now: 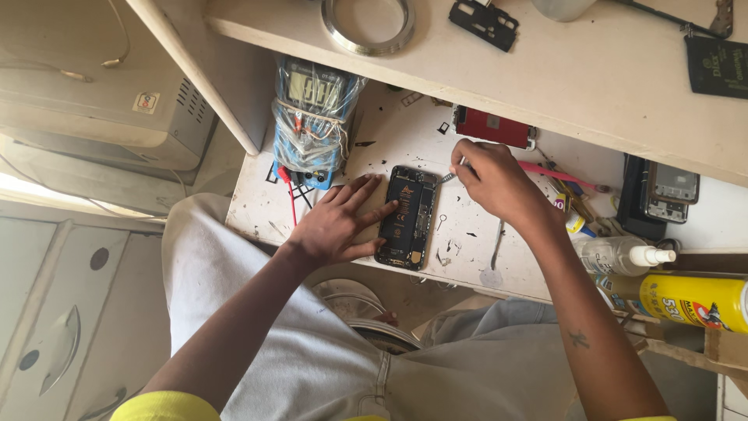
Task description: The person sits at a repair workbench and disassembles a smartphone, separating the back cover and battery assembly from the frame. They use a screwdriver and tweezers to pry and unscrew internal components, handling the phone chassis, screws, and small parts on the cluttered bench.
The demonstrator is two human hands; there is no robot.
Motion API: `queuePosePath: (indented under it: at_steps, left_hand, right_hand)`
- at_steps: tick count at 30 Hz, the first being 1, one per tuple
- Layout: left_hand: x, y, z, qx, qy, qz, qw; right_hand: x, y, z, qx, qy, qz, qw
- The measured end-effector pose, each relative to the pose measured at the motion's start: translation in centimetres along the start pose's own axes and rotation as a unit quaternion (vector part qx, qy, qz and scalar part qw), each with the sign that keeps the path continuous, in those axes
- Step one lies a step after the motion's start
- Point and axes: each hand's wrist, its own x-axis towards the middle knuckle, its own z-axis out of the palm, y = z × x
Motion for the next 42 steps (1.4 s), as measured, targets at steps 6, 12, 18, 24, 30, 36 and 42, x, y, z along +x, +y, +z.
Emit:
queuePosePath:
  at_steps: [6,12,18,24,30,36,42]
  left_hand:
    - [0.0,0.0,-0.1,-0.002,0.004,0.004,1.0]
    - [0.0,0.0,-0.2,-0.005,0.004,0.005,1.0]
    - [0.0,0.0,-0.2,-0.005,0.015,0.007,1.0]
    - [0.0,0.0,-0.3,-0.015,-0.005,-0.003,1.0]
    - [0.0,0.1,-0.4,-0.004,0.007,0.002,1.0]
    - [0.1,0.1,-0.4,-0.009,0.004,0.0,1.0]
    - [0.0,0.2,-0.4,-0.012,0.012,0.0,1.0]
  right_hand:
    - [-0.5,0.0,0.3,0.04,0.047,-0.102,0.993]
    - [-1.2,-0.2,-0.9,0.142,0.029,0.04,0.989]
    - [-2.3,-0.8,-0.6,0.086,0.072,-0.022,0.993]
    - [-1.7,-2.4,1.9,0.093,0.123,-0.105,0.983]
    - [-0.9,-3.1,2.8,0.078,0.127,-0.101,0.984]
    - [-0.8,-3.0,3.0,0.075,0.124,-0.111,0.983]
    - [-0.9,-2.7,3.0,0.069,0.127,-0.113,0.983]
